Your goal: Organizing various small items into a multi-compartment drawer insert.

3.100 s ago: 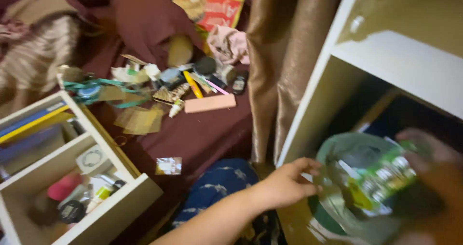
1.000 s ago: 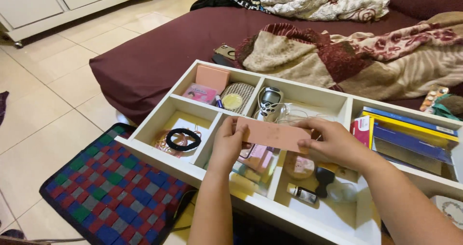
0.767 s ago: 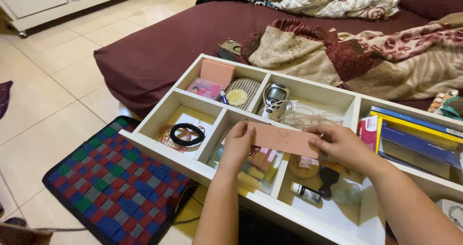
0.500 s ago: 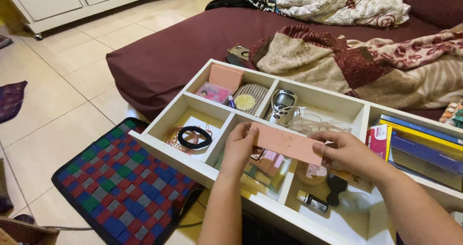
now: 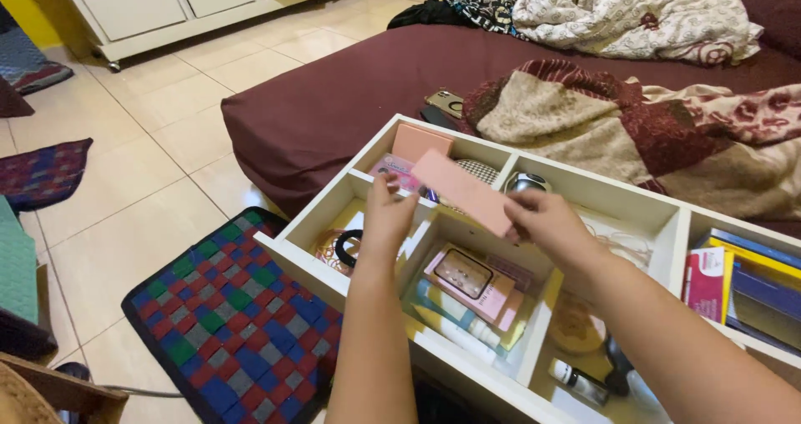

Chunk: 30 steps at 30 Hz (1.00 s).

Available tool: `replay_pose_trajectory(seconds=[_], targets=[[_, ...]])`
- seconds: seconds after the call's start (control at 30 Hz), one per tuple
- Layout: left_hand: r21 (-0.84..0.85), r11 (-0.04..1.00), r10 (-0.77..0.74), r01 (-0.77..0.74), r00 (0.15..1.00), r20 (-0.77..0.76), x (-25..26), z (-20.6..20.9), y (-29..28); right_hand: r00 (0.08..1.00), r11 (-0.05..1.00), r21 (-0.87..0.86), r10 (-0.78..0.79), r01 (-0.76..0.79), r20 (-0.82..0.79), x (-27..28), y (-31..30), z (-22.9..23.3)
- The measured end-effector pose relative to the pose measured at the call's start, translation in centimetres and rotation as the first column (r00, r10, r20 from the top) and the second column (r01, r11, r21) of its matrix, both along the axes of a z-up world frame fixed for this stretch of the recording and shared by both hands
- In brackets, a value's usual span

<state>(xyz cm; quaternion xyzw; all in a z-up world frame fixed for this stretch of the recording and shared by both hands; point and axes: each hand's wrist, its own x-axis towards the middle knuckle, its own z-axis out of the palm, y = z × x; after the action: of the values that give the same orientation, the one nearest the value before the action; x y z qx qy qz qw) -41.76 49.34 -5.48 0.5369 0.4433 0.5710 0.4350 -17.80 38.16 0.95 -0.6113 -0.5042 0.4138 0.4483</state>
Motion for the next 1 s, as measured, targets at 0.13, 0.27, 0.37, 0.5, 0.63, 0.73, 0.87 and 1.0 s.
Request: replay_pose_trajectory(seconds=[0.13, 0.27, 0.37, 0.5, 0.63, 0.73, 0.87, 1.0], targets=[[0.16, 0.972, 0.227, -0.173, 0.871, -0.436, -1.3, 2.9, 3.0, 0.995, 0.979, 0.199, -0.067, 0.052, 0.071, 0.0, 9.4, -3.2], [0.181, 0.936, 0.347, -0.303, 0.693, -0.632, -1.0, 1.8, 4.6, 0.914, 0.966, 0.217, -0.211, 0.14, 0.347, -1.4, 16.2, -4.4], [0.213, 0.937, 0.346, -0.278, 0.641, -0.685, -0.9, 1.1, 4.1, 0.822, 0.962, 0.228, -0.247, 0.147, 0.513, -1.6, 19.8, -5.3], [0.171, 0.96, 0.278, -0.223, 0.658, -0.7, -1.3, 0.2, 4.1, 0.804, 0.976, 0.2, -0.19, 0.091, 0.563, -1.2, 23.6, -7.9], [0.139, 0.97, 0.236, -0.201, 0.623, -0.746, -0.9, 1.8, 3.4, 0.787, 0.933, 0.333, -0.307, 0.138, 0.535, -3.3, 21.4, -6.2], [0.159, 0.979, 0.203, -0.126, 0.645, -0.737, 0.2, 2.4, 3.3, 0.86, 0.953, 0.298, -0.196, 0.054, 0.471, -3.8, 19.4, -5.7], [0.231, 0.967, 0.14, 0.11, 0.529, -0.837, 2.9, 3.2, 2.6, 0.713, 0.9, 0.426, -0.238, -0.093, 0.66, -2.2, 16.9, -7.3], [0.174, 0.955, 0.063, 0.239, 0.411, -0.91, 8.4, 2.6, 1.4, 0.642, 0.897, 0.405, -0.208, -0.176, 0.738, -0.7, 8.8, -3.4]])
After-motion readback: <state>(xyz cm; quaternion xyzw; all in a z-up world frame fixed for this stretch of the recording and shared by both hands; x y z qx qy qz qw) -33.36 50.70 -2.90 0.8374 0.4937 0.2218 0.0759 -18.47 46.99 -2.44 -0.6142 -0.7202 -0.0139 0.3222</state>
